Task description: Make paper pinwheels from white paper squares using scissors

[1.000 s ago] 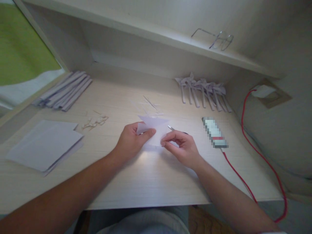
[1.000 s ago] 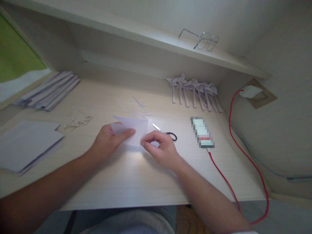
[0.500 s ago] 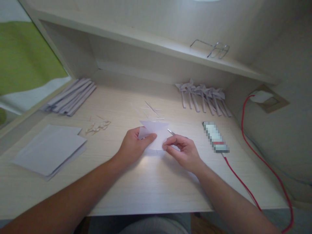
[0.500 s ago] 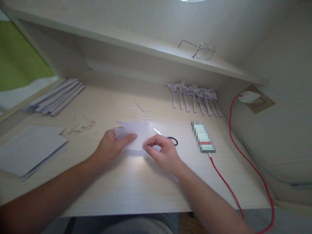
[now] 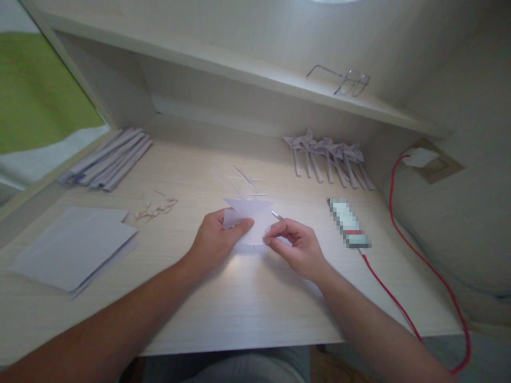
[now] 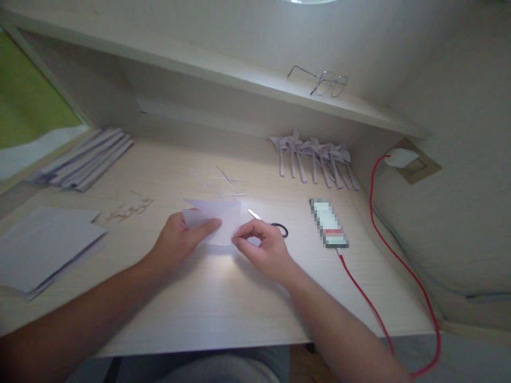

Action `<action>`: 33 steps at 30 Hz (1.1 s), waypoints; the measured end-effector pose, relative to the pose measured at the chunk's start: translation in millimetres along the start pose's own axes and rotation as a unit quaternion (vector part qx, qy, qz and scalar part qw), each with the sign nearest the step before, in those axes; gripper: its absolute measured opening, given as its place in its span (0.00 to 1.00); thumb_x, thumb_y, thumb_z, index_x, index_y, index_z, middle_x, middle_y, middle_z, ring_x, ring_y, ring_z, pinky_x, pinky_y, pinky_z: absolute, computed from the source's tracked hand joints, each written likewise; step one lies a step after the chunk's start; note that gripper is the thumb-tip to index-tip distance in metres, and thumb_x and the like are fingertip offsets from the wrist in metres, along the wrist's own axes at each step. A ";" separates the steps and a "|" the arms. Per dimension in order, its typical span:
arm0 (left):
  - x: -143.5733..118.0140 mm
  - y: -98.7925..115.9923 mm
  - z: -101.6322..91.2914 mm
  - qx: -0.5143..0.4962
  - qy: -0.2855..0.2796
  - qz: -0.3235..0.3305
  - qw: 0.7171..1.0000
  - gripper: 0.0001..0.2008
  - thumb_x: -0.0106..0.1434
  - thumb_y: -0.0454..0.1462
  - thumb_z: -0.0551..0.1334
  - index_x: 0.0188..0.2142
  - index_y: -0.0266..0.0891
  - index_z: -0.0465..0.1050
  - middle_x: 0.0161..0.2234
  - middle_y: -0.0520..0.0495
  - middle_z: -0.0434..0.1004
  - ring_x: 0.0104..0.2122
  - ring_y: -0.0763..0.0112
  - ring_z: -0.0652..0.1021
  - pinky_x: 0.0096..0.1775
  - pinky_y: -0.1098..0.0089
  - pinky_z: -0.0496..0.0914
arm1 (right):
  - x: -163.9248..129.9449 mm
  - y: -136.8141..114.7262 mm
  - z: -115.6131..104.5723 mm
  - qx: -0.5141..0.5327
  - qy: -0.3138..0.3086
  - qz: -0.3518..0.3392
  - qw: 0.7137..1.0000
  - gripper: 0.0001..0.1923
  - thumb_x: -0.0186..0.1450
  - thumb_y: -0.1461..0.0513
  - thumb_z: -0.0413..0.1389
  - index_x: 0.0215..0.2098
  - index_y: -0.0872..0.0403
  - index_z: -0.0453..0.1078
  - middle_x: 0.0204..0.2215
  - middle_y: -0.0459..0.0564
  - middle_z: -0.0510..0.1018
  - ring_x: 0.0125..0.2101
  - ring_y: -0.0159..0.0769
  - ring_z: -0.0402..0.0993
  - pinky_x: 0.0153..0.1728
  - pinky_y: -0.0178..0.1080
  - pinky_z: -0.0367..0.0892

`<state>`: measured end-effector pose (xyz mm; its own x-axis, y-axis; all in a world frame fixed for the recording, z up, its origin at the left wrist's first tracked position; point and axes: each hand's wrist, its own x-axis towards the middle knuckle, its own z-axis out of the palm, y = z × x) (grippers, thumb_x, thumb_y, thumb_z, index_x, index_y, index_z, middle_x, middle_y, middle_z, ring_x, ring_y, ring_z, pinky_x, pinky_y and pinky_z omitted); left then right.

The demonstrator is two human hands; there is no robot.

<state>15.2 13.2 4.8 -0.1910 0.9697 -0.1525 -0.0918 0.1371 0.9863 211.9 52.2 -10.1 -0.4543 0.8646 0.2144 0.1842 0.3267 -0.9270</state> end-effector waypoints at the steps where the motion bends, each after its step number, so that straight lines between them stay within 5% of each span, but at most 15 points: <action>1: 0.0 -0.2 0.0 0.000 0.001 -0.001 1.000 0.06 0.55 0.37 0.68 0.30 0.36 0.77 0.26 0.51 0.80 0.25 0.72 0.75 0.27 0.74 0.68 | -0.1 0.2 -0.1 0.001 -0.001 0.004 1.000 0.02 0.61 0.66 0.64 0.33 0.53 0.78 0.30 0.48 0.83 0.33 0.35 0.78 0.38 0.39 0.71; 33: 0.7 -0.3 -2.2 0.016 -0.007 -0.010 1.000 0.13 0.54 0.43 0.72 0.33 0.34 0.82 0.32 0.45 0.85 0.29 0.64 0.80 0.31 0.70 0.73 | 1.4 -3.9 -3.0 0.041 -0.003 0.009 0.999 0.04 0.63 0.66 0.63 0.34 0.52 0.73 0.30 0.45 0.77 0.33 0.34 0.73 0.37 0.39 0.68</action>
<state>13.0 13.4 4.3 -0.1748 0.9694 -0.1722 -0.0639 0.1634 0.9845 213.1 53.3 -5.2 -0.4573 0.8676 0.1955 0.1213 0.2786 -0.9527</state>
